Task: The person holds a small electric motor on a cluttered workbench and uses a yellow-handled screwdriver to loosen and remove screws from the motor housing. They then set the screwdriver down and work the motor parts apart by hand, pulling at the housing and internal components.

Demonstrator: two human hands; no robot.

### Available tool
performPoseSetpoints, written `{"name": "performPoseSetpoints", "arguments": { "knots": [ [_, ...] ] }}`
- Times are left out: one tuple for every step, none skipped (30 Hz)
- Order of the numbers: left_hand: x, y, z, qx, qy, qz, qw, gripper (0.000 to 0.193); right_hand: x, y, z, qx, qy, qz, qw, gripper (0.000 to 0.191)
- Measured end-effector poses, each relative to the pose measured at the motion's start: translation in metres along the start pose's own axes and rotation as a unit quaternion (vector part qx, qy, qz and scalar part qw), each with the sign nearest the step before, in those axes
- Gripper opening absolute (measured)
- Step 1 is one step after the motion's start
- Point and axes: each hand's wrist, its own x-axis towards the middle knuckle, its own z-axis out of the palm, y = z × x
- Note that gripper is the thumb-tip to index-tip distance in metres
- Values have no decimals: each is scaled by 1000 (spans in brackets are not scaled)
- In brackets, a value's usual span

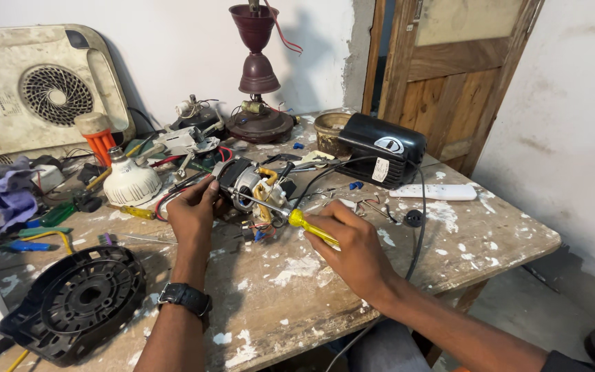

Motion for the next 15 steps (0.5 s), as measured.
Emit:
{"name": "performPoseSetpoints", "arguments": {
  "knots": [
    [-1,0,0,0,-1,2,1000,27,-1,3,1,-43,12,-62,997,27],
    [-1,-1,0,0,-1,4,1000,27,0,7,3,-87,25,-124,988,25],
    [-1,0,0,1,-1,6,1000,27,1,11,4,-129,36,-186,973,24],
    [0,0,0,1,-1,8,1000,27,1,13,6,-157,43,-213,963,23],
    [0,0,0,-1,-1,2,1000,27,2,15,7,-185,50,-239,952,23],
    [-1,0,0,-4,1,-5,1000,27,3,16,7,-213,56,-266,938,23],
    [-1,0,-1,-6,2,-12,1000,27,3,16,7,-201,53,-272,939,28],
    [-1,0,-1,-10,1,-11,1000,27,2,14,7,-190,51,-278,940,33],
    [0,-1,0,-14,1,-11,1000,27,0,10,6,-179,48,-283,941,38],
    [0,-1,0,-17,-1,-11,1000,27,-1,5,7,-138,40,-254,956,34],
    [0,-1,0,-12,-1,-9,1000,27,-2,0,8,-97,31,-225,969,33],
    [0,-2,1,-8,0,-7,1000,27,-1,-5,7,-56,22,-197,979,34],
    [0,-2,0,-4,2,-5,1000,27,1,-8,6,-60,9,-164,985,41],
    [0,-3,-1,-4,2,-3,1000,27,1,-13,6,-63,-4,-129,990,49],
    [0,-3,-1,-3,0,-2,1000,27,2,-17,5,-66,-16,-93,993,57]
  ]
}}
